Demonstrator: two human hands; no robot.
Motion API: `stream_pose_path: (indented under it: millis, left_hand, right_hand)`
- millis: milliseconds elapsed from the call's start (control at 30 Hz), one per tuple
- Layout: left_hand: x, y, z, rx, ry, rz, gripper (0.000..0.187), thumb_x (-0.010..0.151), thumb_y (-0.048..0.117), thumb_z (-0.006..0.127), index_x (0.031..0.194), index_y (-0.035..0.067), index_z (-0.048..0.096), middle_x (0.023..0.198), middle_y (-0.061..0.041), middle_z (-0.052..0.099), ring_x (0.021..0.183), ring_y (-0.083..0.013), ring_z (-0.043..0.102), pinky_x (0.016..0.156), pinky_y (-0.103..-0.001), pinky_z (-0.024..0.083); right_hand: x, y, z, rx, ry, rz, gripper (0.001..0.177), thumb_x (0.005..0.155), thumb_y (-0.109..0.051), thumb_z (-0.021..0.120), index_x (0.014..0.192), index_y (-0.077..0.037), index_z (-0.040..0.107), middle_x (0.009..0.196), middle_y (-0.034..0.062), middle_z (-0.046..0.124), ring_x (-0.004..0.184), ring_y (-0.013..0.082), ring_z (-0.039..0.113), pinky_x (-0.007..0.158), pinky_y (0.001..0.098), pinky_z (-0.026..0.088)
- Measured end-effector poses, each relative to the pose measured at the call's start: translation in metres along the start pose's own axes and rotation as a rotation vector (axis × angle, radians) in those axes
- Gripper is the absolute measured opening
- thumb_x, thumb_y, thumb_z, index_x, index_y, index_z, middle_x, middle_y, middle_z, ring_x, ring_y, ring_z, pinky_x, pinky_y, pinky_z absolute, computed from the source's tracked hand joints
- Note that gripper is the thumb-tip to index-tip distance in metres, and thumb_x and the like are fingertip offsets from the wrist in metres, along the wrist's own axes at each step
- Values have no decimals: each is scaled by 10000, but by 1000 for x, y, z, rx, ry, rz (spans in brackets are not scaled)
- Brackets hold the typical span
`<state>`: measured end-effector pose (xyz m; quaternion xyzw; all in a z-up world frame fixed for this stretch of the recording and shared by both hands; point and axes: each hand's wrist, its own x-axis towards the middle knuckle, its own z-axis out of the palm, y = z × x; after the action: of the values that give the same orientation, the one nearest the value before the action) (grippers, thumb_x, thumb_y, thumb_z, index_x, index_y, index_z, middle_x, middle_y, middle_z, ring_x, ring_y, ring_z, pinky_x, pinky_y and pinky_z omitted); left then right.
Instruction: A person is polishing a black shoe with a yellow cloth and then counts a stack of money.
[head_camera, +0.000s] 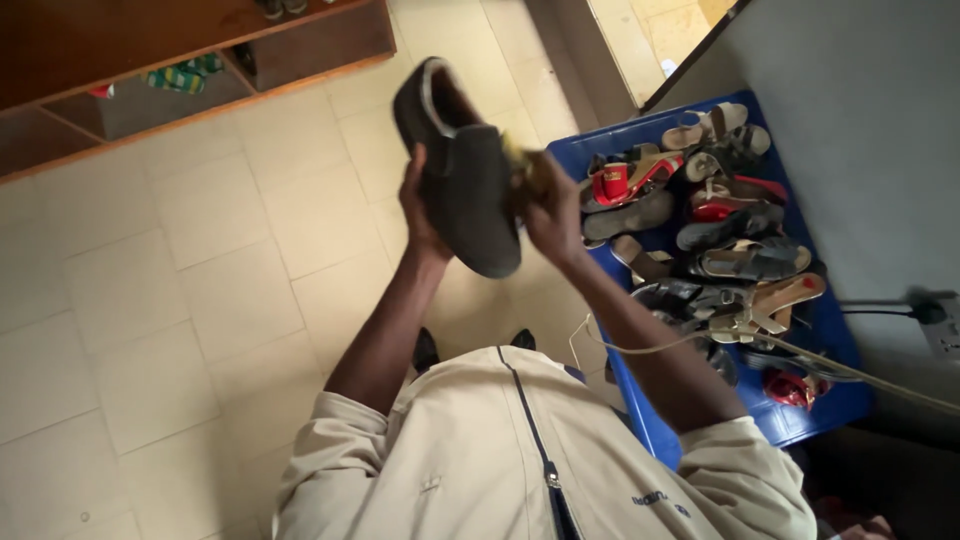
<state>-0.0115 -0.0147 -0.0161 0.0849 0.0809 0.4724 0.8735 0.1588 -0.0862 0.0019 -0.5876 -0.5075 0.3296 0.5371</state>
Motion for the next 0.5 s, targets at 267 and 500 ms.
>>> stream_pose_path:
  millis: [267, 500]
  left_hand:
    - [9, 25, -14, 106, 11, 212, 512, 1032, 375, 670, 1378, 7, 581, 1239, -137, 709, 1086, -268, 709, 959, -418, 589]
    - [26, -10, -59, 848, 231, 408, 522, 1057, 441, 716, 1236, -40, 627, 1143, -83, 621, 1026, -161, 592, 914, -319, 515]
  right_hand:
    - [-23, -29, -6, 47, -329, 221, 263, 908, 38, 630, 1170, 29, 655, 816, 110, 672, 655, 156, 640, 576, 296, 513]
    - [-14, -47, 15, -535, -9, -608, 444, 787, 56, 619, 1214, -43, 692, 1127, 184, 670, 917, 364, 708, 772, 420, 589]
